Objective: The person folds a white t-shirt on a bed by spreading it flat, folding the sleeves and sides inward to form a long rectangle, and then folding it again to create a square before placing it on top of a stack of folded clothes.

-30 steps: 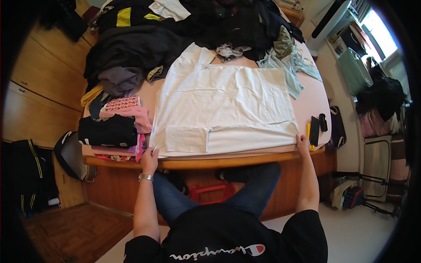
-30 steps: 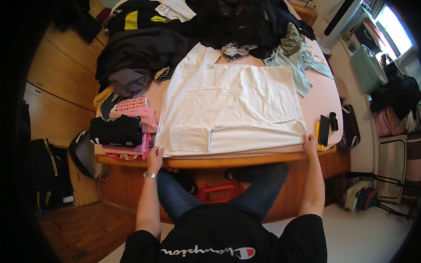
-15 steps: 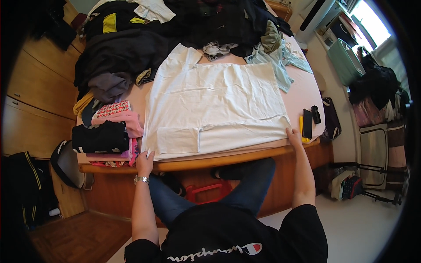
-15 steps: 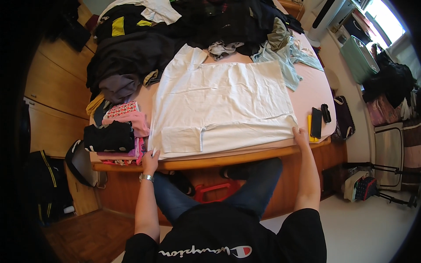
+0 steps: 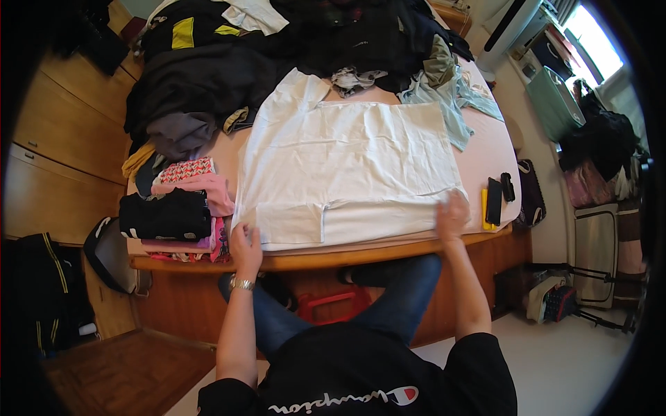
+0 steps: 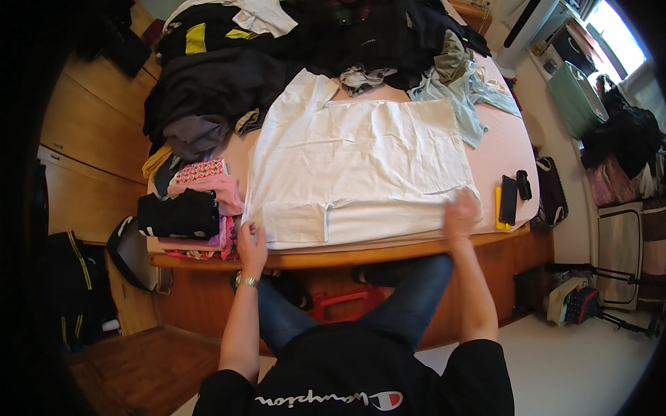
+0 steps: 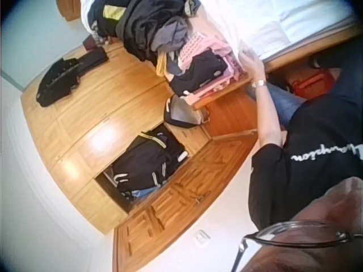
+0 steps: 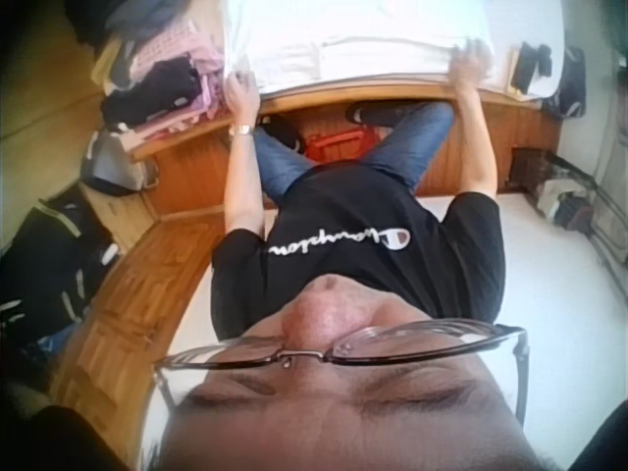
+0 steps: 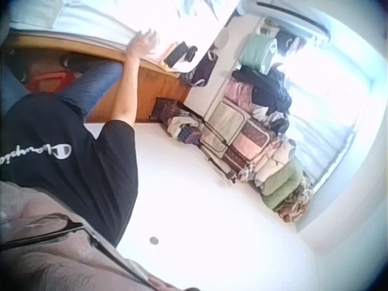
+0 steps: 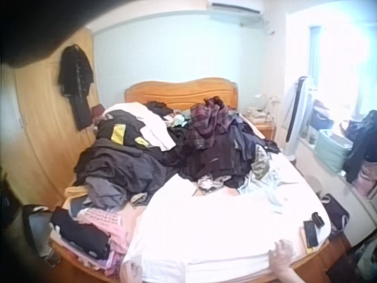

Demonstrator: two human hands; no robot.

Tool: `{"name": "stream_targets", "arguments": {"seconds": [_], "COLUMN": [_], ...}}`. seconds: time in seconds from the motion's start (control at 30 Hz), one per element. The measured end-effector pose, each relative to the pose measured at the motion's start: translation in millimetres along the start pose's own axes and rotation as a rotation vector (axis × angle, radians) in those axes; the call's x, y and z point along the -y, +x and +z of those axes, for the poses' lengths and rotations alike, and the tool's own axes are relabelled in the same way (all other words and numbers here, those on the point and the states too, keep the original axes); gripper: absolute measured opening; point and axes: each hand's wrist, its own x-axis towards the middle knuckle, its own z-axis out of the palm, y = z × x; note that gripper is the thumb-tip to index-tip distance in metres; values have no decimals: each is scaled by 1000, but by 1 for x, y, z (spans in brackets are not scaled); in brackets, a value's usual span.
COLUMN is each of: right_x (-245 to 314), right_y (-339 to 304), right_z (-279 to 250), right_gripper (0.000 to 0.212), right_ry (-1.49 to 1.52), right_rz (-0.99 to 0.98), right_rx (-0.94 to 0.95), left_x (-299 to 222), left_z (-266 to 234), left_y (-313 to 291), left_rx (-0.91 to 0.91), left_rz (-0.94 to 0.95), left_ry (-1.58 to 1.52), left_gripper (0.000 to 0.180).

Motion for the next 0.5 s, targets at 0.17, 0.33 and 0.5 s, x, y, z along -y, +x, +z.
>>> {"name": "stream_targets", "arguments": {"seconds": [0.17, 0.33, 0.5], "right_x": [98, 73, 122], "right_y": [-1, 8, -4], "right_z": [11, 28, 24], "right_gripper": [69, 78, 75], "right_ry": [226, 27, 61], "right_rz": [-425, -175, -245], "right_rx": [494, 609, 514], "left_x": [-35, -25, -55], "left_z": [36, 24, 30], "left_y": [24, 23, 41], "left_rx": [195, 252, 290], "left_rz": [-501, -356, 271], "left_ry": [-143, -86, -50], "left_gripper": [59, 61, 51]}}
